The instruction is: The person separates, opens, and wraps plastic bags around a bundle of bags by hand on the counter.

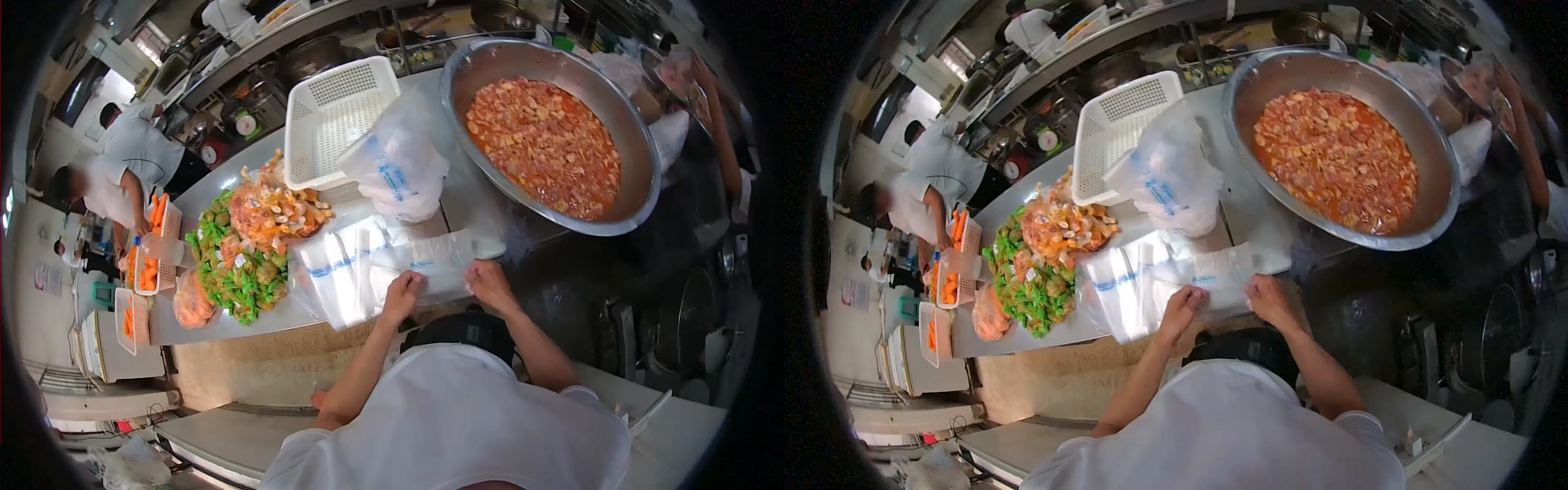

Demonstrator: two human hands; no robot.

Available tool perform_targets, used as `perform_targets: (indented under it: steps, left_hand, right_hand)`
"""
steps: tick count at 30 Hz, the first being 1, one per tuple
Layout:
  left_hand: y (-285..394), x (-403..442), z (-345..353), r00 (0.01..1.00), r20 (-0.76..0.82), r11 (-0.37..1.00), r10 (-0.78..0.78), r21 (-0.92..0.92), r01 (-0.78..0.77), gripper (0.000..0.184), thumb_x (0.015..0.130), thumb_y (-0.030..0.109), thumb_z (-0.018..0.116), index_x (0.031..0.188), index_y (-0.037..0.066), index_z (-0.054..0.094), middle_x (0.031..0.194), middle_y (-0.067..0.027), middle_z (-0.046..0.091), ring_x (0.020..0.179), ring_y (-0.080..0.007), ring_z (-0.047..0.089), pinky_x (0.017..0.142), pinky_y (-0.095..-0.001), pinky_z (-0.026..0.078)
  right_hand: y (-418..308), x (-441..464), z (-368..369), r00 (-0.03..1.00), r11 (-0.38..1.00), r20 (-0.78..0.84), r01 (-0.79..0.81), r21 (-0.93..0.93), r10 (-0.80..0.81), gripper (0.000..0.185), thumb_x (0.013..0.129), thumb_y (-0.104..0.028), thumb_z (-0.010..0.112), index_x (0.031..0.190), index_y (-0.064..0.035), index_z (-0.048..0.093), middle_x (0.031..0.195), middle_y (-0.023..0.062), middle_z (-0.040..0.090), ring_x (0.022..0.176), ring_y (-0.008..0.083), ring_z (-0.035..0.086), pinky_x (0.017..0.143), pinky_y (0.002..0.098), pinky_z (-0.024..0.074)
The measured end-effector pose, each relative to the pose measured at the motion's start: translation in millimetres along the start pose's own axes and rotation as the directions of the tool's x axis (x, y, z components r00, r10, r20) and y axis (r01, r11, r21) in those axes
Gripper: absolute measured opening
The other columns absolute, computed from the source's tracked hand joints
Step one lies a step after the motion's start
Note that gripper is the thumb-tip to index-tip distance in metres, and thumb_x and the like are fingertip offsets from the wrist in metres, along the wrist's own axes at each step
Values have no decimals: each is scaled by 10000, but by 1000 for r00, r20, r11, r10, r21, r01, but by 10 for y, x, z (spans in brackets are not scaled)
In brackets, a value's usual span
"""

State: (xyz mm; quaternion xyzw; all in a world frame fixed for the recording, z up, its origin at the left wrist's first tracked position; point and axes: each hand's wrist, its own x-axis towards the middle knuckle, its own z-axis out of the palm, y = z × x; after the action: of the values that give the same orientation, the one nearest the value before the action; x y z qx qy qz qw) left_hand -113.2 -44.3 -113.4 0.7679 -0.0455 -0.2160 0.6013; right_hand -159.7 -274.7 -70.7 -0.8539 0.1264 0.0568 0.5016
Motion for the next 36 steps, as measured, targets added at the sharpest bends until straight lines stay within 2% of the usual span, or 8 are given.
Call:
perform_targets:
  steps: [7,10,13,16,18,21,26,36]
  left_hand:
    - [905,-262,-25,990,77,926,-121,-351,141,196,971,209,539,967,30,619,949,-84,671,942,-192,635,858,-371,515]
    - [1153,-197,-431,973,202,348,114,-925,151,225,983,230,504,969,34,612,944,-72,662,972,-190,625,887,-357,497]
    - [1656,-394,-455,929,350,537,-116,-765,355,237,985,204,457,921,39,615,901,-73,643,921,-214,612,893,-402,475]
    - [2288,-330,-629,950,199,969,242,8,-248,200,928,187,503,917,36,634,848,-89,620,867,-280,590,889,-436,443]
    - [2636,-63,-948,448,172,238,878,655,-718,189,830,187,575,927,38,641,850,-119,604,854,-336,566,888,-452,416]
    - [3329,506,-1167,188,402,-223,896,774,-593,197,731,142,618,896,44,659,880,-152,608,889,-357,562,902,-429,420]
    - [2018,1444,-1349,748,268,595,607,471,-651,347,744,150,605,1062,20,651,1098,-205,621,1039,-383,565,933,-429,421]
    - [1517,1261,-868,801,-112,805,588,177,-566,548,723,46,579,1261,-33,512,1197,-190,505,1129,-319,501,1018,-379,379]
  right_hand:
    - [-434,22,251,982,950,-1,181,254,-187,355,751,-209,792,641,-36,503,586,40,507,566,139,466,521,343,406]
    - [-508,179,-106,971,962,-198,173,210,-131,384,760,-127,778,631,-82,419,610,-37,434,592,87,400,516,282,363]
    - [-767,544,-516,850,784,-444,471,404,-283,311,800,14,693,725,-100,413,711,-22,507,639,82,471,543,274,424]
    - [-1980,160,-1274,813,429,-241,502,751,-531,323,803,-20,729,806,-99,417,809,46,600,746,118,572,690,272,486]
    - [-2472,81,-1456,604,475,-66,684,553,-794,256,808,-33,688,812,-77,436,832,72,604,770,158,606,711,300,494]
    - [-2831,612,-1458,480,451,212,876,-170,-851,134,793,-41,603,838,-40,477,850,106,573,785,265,602,710,372,482]
    - [-1666,1586,-837,542,504,49,808,-305,-839,75,777,-2,492,846,-22,512,882,160,544,827,381,546,699,443,444]
    - [-1109,1374,-251,410,560,-411,742,-369,-814,83,767,35,502,816,-7,555,1024,153,623,956,382,582,840,417,470]
